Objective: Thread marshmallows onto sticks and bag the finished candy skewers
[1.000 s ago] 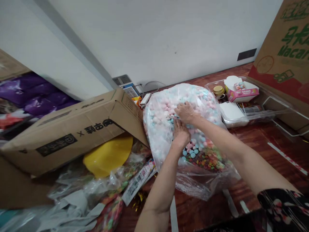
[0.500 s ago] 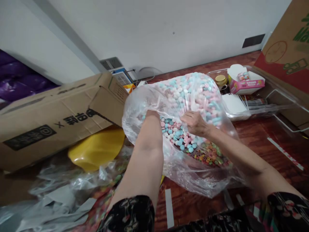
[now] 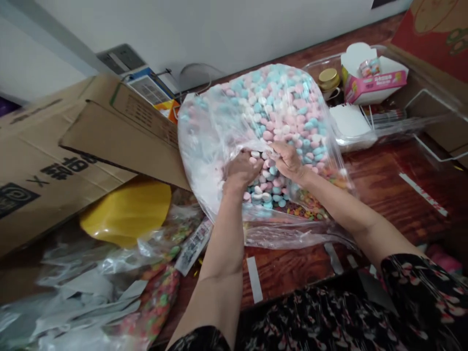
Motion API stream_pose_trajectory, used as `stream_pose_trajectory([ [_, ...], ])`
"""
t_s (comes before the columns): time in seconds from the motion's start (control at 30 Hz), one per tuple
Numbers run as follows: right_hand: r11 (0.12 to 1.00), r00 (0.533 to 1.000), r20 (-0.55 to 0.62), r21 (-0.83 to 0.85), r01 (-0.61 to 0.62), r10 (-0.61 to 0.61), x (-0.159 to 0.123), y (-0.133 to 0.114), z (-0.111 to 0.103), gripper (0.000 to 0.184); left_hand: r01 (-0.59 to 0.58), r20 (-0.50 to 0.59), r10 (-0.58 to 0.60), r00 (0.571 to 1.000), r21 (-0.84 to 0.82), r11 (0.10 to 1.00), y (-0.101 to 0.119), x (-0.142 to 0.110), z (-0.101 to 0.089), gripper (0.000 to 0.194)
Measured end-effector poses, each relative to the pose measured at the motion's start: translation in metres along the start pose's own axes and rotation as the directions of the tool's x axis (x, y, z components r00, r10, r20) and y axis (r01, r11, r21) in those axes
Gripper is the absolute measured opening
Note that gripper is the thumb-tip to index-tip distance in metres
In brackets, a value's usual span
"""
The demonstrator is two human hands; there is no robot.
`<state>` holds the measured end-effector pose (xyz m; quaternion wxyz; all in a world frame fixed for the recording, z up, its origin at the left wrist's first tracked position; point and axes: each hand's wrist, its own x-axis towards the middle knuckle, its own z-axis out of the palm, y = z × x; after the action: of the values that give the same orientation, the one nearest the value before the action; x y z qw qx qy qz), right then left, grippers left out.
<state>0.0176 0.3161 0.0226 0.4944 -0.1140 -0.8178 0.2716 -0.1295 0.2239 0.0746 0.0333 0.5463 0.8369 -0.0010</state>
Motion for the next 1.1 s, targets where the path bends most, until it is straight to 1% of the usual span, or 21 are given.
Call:
stream_pose_trajectory([
  [0.07, 0.999, 1.000, -0.005, 0.021, -0.024, 0.024, -0.003, 0.001, -0.002, 0.018, -0.060, 0.019, 0.059, 0.998, 0.052, 0.997, 0.012, -0.010, 0.007, 0.049],
  [0.1, 0.998, 0.999, -0.019, 0.038, -0.042, 0.042, -0.004, 0.001, -0.004, 0.019, -0.094, 0.045, 0.091, 0.995, 0.076, 0.993, 0.017, -0.014, 0.009, 0.047],
  [0.2, 0.992, 0.991, -0.081, 0.073, -0.104, 0.110, -0.006, 0.004, -0.009, 0.022, -0.179, 0.123, 0.169, 0.978, 0.069, 0.981, 0.025, -0.028, 0.011, 0.044],
  [0.23, 0.991, 0.989, -0.090, 0.071, -0.112, 0.118, -0.007, 0.006, -0.011, 0.023, -0.192, 0.130, 0.184, 0.974, 0.052, 0.980, 0.028, -0.032, 0.012, 0.044],
  [0.3, 0.995, 0.994, -0.063, 0.040, -0.090, 0.092, -0.008, 0.010, -0.014, 0.023, -0.160, 0.124, 0.154, 0.980, 0.046, 0.986, 0.033, -0.044, 0.013, 0.045],
  [0.37, 0.999, 0.999, 0.016, -0.031, -0.027, 0.028, -0.008, 0.012, -0.016, 0.024, -0.097, 0.115, 0.086, 0.990, 0.093, 0.991, 0.038, -0.056, 0.015, 0.047],
  [0.43, 0.990, 0.990, 0.133, -0.126, 0.059, -0.042, -0.009, 0.012, -0.019, 0.025, -0.068, 0.109, 0.053, 0.993, 0.137, 0.988, 0.042, -0.069, 0.016, 0.050],
  [0.53, 0.950, 0.938, 0.330, -0.247, 0.192, -0.104, -0.009, 0.008, -0.021, 0.028, -0.071, 0.082, 0.059, 0.995, 0.142, 0.987, 0.040, -0.081, 0.017, 0.053],
  [0.6, 0.922, 0.905, 0.413, -0.299, 0.245, -0.106, -0.010, 0.005, -0.021, 0.029, -0.062, 0.040, 0.057, 0.998, 0.135, 0.989, 0.034, -0.081, 0.017, 0.053],
  [0.67, 0.905, 0.890, 0.447, -0.334, 0.262, -0.093, -0.010, 0.001, -0.022, 0.030, -0.061, 0.007, 0.061, 0.998, 0.131, 0.989, 0.030, -0.073, 0.017, 0.052],
  [0.73, 0.896, 0.878, 0.473, -0.357, 0.265, -0.072, -0.012, -0.005, -0.027, 0.034, -0.044, 0.007, 0.044, 0.999, 0.128, 0.991, 0.027, -0.063, 0.017, 0.054],
  [0.8, 0.884, 0.864, 0.501, -0.380, 0.274, -0.053, -0.015, -0.016, -0.040, 0.040, -0.004, 0.030, 0.000, 1.000, 0.117, 0.993, 0.028, -0.055, 0.013, 0.056],
  [0.87, 0.861, 0.854, 0.517, -0.408, 0.304, -0.056, -0.021, -0.033, -0.063, 0.042, 0.013, 0.048, -0.017, 0.999, 0.095, 0.995, 0.033, -0.057, 0.004, 0.056],
  [0.9, 0.846, 0.852, 0.519, -0.421, 0.328, -0.072, -0.026, -0.044, -0.077, 0.041, 0.003, 0.036, -0.006, 0.999, 0.085, 0.996, 0.038, -0.063, -0.001, 0.055],
  [0.93, 0.832, 0.850, 0.519, -0.430, 0.351, -0.090, -0.033, -0.055, -0.092, 0.038, -0.020, 0.001, 0.020, 1.000, 0.077, 0.997, 0.043, -0.071, -0.007, 0.053],
  [1.0, 0.812, 0.835, 0.541, -0.441, 0.382, -0.099, -0.051, -0.076, -0.119, 0.028, -0.085, -0.115, 0.093, 0.989, 0.068, 0.994, 0.058, -0.095, -0.016, 0.048],
  [1.03, 0.808, 0.824, 0.562, -0.451, 0.379, -0.072, -0.062, -0.086, -0.130, 0.025, -0.133, -0.175, 0.143, 0.974, 0.066, 0.989, 0.067, -0.108, -0.018, 0.044],
  [1.07, 0.808, 0.815, 0.579, -0.464, 0.362, -0.033, -0.074, -0.093, -0.138, 0.022, -0.195, -0.211, 0.204, 0.956, 0.064, 0.979, 0.076, -0.121, -0.016, 0.039],
  [1.1, 0.812, 0.809, 0.588, -0.481, 0.332, 0.017, -0.087, -0.099, -0.143, 0.021, -0.270, -0.218, 0.277, 0.936, 0.061, 0.961, 0.084, -0.132, -0.010, 0.033],
])
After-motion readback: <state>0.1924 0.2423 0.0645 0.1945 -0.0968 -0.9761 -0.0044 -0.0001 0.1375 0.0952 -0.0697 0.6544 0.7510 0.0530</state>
